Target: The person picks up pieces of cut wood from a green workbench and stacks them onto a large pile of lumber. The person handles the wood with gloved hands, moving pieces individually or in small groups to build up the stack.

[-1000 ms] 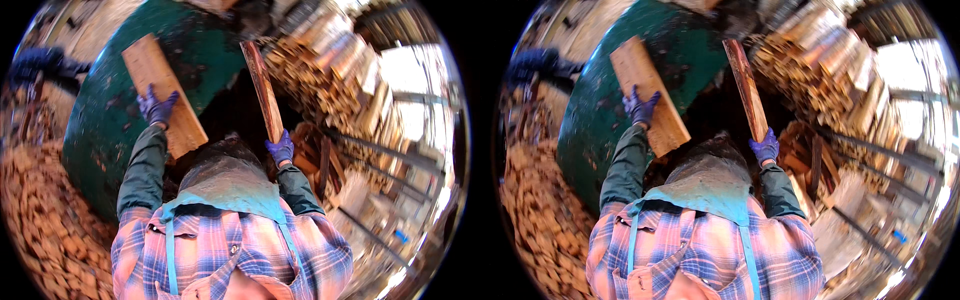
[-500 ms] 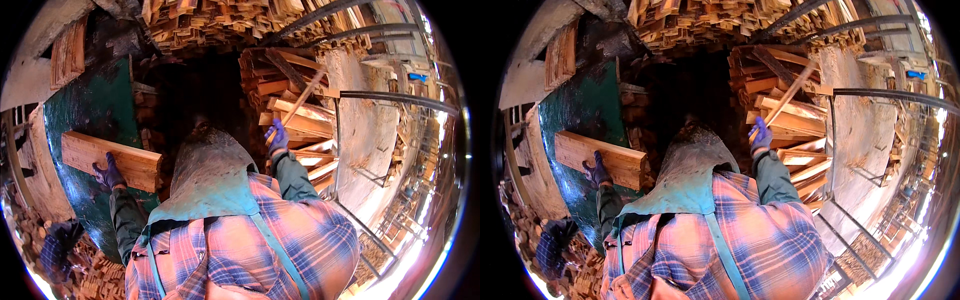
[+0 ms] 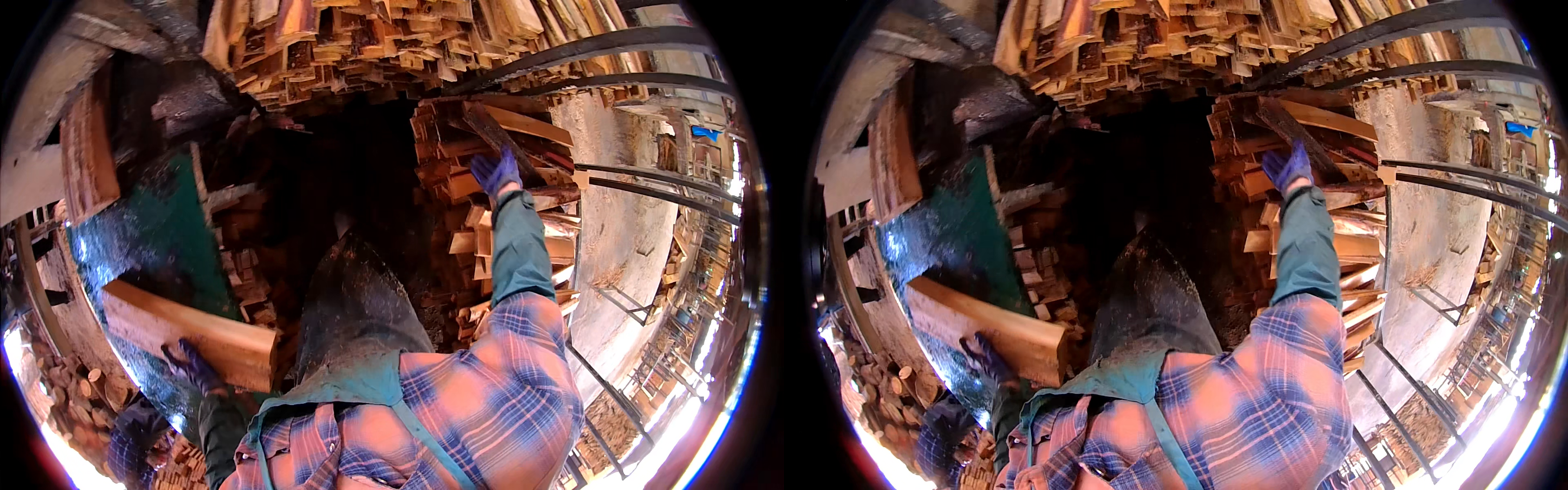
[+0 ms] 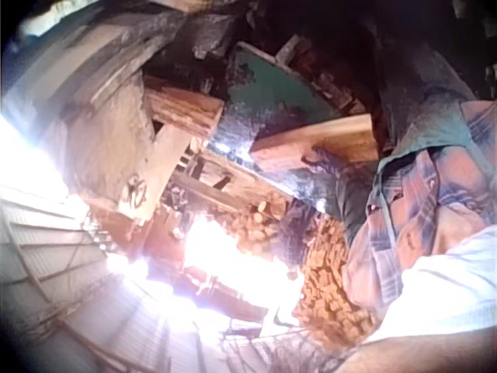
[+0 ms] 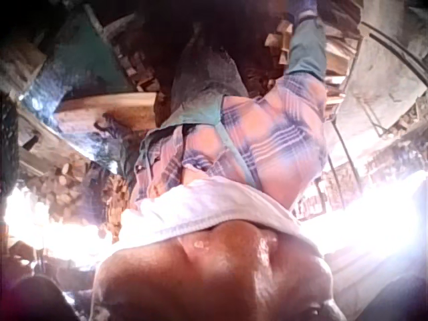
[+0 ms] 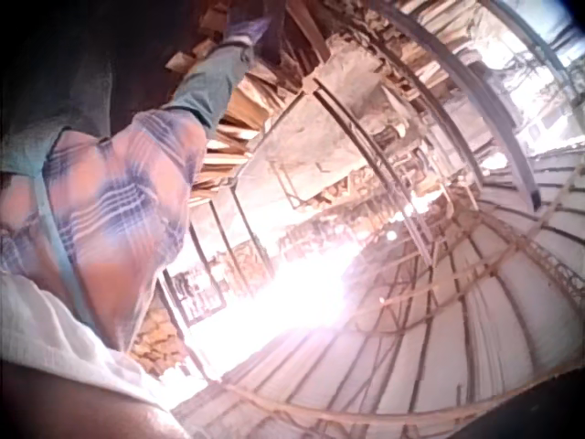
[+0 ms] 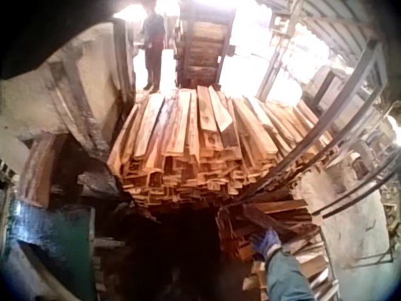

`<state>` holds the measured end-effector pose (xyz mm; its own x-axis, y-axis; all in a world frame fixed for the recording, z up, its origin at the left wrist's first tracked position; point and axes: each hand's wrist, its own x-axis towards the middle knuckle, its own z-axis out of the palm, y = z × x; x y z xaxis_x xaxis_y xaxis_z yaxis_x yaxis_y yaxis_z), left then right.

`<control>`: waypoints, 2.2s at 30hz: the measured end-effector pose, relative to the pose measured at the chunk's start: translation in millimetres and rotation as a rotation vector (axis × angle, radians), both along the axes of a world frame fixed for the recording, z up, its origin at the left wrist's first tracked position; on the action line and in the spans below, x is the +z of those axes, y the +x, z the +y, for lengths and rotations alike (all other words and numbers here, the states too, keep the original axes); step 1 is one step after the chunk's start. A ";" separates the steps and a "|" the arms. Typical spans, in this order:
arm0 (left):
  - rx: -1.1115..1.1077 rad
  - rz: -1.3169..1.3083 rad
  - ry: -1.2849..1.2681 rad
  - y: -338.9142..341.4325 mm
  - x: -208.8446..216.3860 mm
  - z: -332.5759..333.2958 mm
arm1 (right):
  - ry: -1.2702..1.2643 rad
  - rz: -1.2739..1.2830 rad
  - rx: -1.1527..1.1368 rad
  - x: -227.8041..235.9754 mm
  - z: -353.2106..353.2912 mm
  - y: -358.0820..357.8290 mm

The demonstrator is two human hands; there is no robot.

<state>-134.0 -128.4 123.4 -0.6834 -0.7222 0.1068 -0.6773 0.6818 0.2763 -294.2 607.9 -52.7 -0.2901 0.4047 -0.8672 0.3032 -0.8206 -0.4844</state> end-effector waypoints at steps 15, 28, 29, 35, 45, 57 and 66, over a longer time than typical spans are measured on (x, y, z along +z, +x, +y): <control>-0.006 -0.232 -0.019 -5.2 -10.0 -10.0 | -0.070 0.752 -0.385 26.3 -61.1 94.0; 0.019 -0.189 0.030 -1.0 13.0 -21.0 | 0.664 0.573 0.779 192.5 -219.2 137.9; 0.044 -0.123 0.076 -0.2 9.9 -20.9 | 0.512 0.578 0.741 207.1 -212.6 111.3; 0.043 0.111 0.142 7.1 -3.7 -14.3 | 0.658 0.714 0.749 284.4 -203.3 -68.9; 0.189 0.108 0.180 16.1 32.2 -7.8 | 0.582 1.094 1.437 275.0 -444.9 -90.2; 0.360 0.980 0.905 101.2 -38.3 34.9 | -0.354 1.446 2.069 253.7 -817.9 62.1; 0.492 1.277 1.116 98.5 -39.8 85.5 | -0.315 0.948 1.834 145.6 -650.1 57.5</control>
